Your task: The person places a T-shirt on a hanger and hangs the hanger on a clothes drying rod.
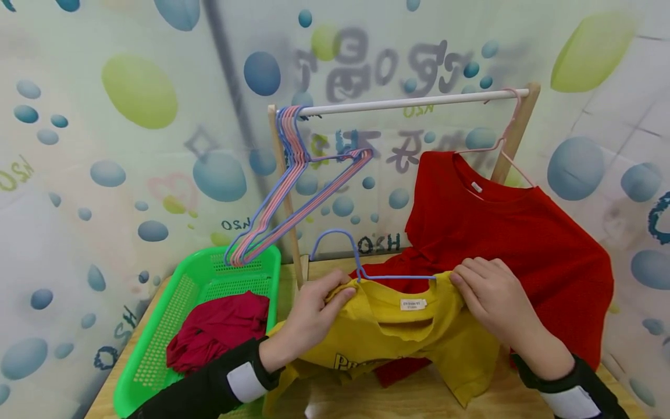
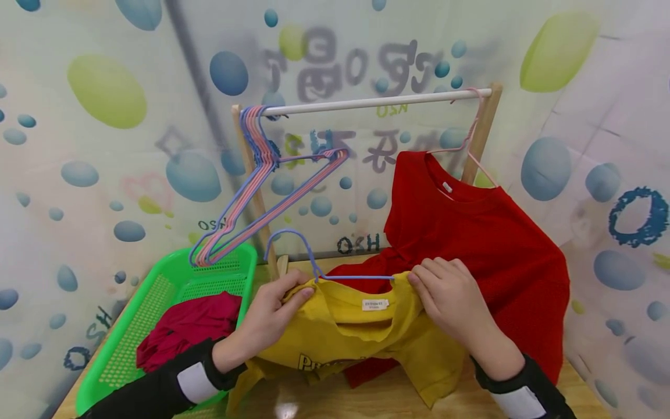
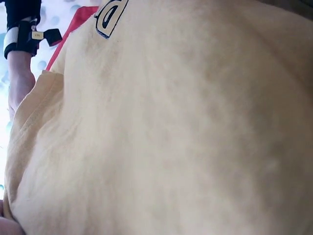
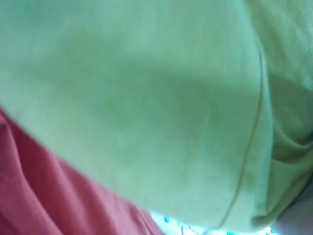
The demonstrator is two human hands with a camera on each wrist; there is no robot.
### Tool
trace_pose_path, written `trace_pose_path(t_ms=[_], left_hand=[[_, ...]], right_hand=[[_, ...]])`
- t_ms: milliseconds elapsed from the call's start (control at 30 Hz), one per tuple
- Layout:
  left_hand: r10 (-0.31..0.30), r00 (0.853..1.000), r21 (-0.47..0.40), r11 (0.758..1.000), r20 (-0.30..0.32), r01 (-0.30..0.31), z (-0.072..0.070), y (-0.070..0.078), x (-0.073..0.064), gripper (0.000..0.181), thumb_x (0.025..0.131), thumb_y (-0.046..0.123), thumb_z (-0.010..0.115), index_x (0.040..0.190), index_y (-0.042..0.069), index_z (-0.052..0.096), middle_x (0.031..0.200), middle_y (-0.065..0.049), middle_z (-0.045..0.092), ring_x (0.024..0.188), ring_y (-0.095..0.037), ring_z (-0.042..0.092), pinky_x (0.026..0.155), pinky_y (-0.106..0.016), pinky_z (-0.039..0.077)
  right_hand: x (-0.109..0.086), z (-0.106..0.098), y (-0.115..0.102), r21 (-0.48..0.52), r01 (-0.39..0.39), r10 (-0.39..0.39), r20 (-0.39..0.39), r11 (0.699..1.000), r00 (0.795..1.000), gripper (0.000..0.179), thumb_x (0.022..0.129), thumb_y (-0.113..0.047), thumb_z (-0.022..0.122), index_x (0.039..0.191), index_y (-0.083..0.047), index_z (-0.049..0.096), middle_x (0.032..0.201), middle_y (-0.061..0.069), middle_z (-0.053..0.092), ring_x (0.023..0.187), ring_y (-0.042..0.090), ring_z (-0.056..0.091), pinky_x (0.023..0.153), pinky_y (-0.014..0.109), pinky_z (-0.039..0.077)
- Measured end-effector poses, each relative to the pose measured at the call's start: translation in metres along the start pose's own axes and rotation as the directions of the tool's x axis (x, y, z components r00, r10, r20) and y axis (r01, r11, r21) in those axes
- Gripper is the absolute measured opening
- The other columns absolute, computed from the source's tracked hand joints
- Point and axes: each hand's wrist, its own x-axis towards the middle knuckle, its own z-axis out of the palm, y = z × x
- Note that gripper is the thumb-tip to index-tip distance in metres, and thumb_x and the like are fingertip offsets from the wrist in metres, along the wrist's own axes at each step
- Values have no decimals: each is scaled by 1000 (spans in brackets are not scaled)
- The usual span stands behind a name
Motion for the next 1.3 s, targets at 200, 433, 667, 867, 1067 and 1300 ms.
trace_pose_path(t_ms=[200,433,667,867,1067,1300], left_hand=[[-12,1000,4,1000,2,12,3,0,-1,18,106,23,55,98,11,65,71,8,43,62,-5,42,60,-22,36],[-14,1000,22,1000,-2,14,3,0,-2,18,106,24,55,98,11,66,71,8,42,60,-4,40,59,-22,35],[-8,1000,31,999,-13,9,4,0,-2,17,106,23,56,99,12,67,72,8,44,61,-4,40,59,-22,35],[2,1000,32,999,-3,-2,8,1,0,16,106,21,56,100,11,68,78,7,53,67,-5,46,61,-22,40],[10,1000,-33,999,26,-9,11,3,2,20,107,24,54,99,10,66,78,4,53,68,-7,48,62,-23,41],[26,999,-51,998,24,-25,11,3,2,22,107,26,53,99,9,66,79,3,55,68,-7,49,62,-23,43]], right_hand=[[4,7,-6,8,20,-20,-20,1000,1000,56,109,-42,38,87,-6,74,82,5,71,74,21,61,71,40,46],[8,11,-13,12,22,-22,0,1000,1000,47,109,-36,45,89,-5,74,81,4,73,71,19,63,67,37,47],[10,13,-18,24,12,-12,11,1000,1000,30,105,-27,55,88,-9,72,77,-3,67,65,12,53,61,30,44],[13,15,-23,32,19,-19,12,999,1000,32,107,-30,53,87,-10,69,76,-5,66,64,10,51,60,31,48],[18,18,-31,80,34,-35,9,996,999,36,108,-35,46,84,-13,62,70,-12,49,63,4,42,56,26,46],[22,20,-36,116,41,-43,14,992,999,39,109,-38,42,83,-14,59,68,-14,38,60,0,33,52,19,37]])
